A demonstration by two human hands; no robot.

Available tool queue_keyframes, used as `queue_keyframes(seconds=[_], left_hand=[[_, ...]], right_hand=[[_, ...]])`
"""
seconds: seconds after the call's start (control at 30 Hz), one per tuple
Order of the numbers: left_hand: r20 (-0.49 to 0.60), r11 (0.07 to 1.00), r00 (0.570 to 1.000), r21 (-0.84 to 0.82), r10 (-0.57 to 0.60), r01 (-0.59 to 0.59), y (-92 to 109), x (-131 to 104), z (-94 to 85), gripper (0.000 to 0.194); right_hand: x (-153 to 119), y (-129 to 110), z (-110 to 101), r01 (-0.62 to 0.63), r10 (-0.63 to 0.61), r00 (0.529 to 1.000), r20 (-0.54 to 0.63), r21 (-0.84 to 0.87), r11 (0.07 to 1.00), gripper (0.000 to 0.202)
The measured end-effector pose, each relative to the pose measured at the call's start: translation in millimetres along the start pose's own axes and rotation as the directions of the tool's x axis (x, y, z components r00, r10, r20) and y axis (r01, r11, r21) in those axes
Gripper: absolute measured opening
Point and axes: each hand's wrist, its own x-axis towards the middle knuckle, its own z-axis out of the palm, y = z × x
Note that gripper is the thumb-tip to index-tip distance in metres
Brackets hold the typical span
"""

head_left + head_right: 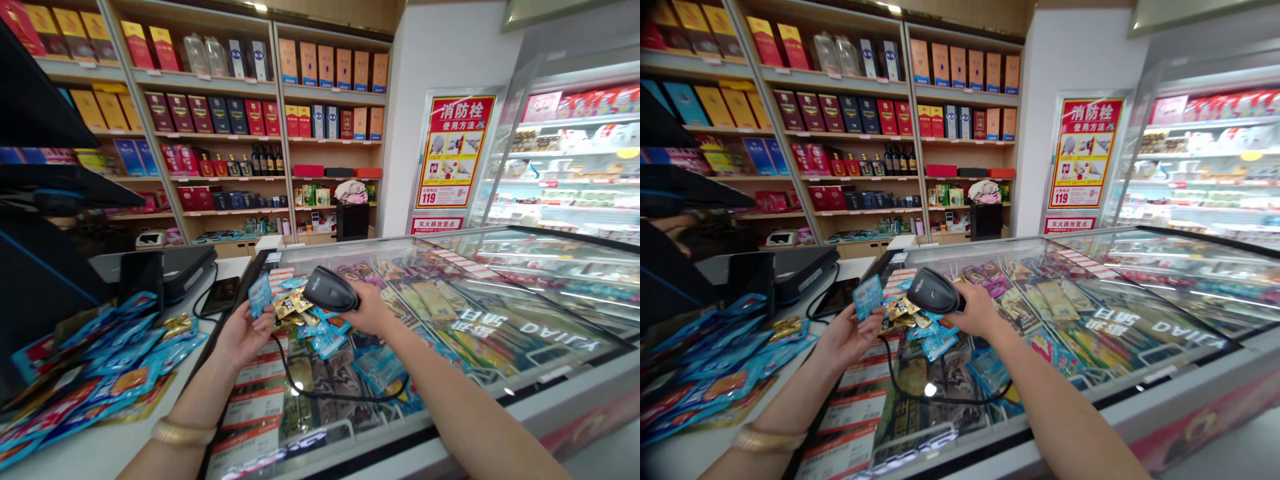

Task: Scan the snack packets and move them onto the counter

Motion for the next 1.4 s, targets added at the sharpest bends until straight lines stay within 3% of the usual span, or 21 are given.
queue_keyframes(seconds=[0.13,0.37,0.6,1.13,1.4], left_hand=[[0.055,0.999,0.998,0.047,0.014,-0.016,-5.7,1.8,-4.7,0.018],[0.051,0.993,0.994,0.061,0.098,-0.101,-12.0,6.9,-9.7,0.021],[0.104,0.991,0.99,0.083,0.093,-0.102,-9.9,8.7,-11.9,0.022],[0.082,0.992,0.991,0.063,0.104,-0.109,-9.6,9.0,-12.5,0.025],[0.085,0.991,0.991,0.073,0.104,-0.11,-8.3,9.4,-13.5,0.024]], right_hand=[[-0.2,-12.5,6.3,0.021,-0.033,0.996,0.08,0.15,0.988,0.022],[-1.1,-23.9,19.2,-0.069,-0.002,0.981,0.195,0.355,0.932,0.027],[0.6,-16.2,18.3,-0.105,0.025,0.973,0.231,0.343,0.934,0.025],[0.2,-15.8,16.6,-0.155,0.068,0.951,0.301,0.276,0.949,0.022],[0.0,-17.7,17.4,-0.104,0.027,0.971,0.236,0.321,0.941,0.023]])
